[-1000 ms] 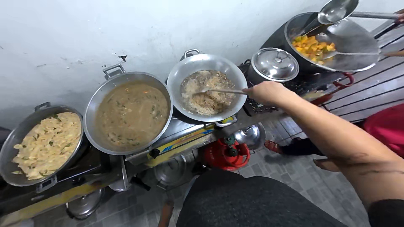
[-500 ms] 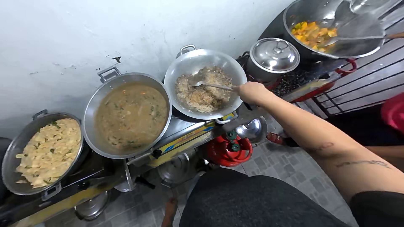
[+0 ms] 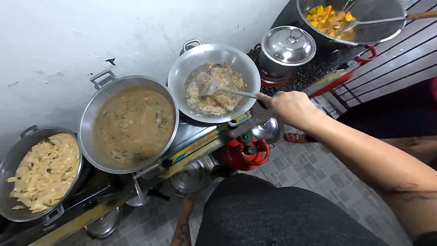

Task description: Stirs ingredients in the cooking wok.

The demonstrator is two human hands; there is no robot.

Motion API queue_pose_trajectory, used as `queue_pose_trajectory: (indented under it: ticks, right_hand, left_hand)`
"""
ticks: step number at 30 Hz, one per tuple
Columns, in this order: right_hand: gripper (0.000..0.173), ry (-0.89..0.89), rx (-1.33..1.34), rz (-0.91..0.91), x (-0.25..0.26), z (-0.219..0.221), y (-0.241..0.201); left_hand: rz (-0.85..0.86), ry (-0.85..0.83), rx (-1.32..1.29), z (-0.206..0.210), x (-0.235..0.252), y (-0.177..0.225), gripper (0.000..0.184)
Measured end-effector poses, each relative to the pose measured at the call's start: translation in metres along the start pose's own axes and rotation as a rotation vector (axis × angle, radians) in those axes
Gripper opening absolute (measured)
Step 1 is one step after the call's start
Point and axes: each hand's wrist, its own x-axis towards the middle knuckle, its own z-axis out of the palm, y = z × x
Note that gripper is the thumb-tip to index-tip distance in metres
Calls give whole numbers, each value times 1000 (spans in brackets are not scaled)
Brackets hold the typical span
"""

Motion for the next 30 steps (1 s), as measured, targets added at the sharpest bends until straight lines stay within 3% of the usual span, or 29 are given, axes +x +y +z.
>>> queue_pose_trajectory:
  ticks: [6,11,15,19,23,26,30]
  right_hand:
    - [63,-47,14,-93,27,21,-29]
    - [60,60,-31,-83,-23,13,-3]
    - [70,120,33,-76,-36,15,-9]
    - [71,10,90,-71,-43,42,-1]
    - [63,-64,114,50,-59,55,30]
    - [53,-60,310,84,-65,58,46]
    - [48,-124,810,152,-55,93,55]
  left_hand:
    - [21,-26,34,-8,3,20,38]
    - [37,-28,27,2,0,13,38]
    - [-8,-22,20,16,0,-7,38]
    - [-44,-2,19,23,-13,-4,34]
    - [-31,-44,26,23,-8,-10,35]
    - [-44,-51,28,19,0,-10,36]
    - [-19,-30,66,8,6,3,35]
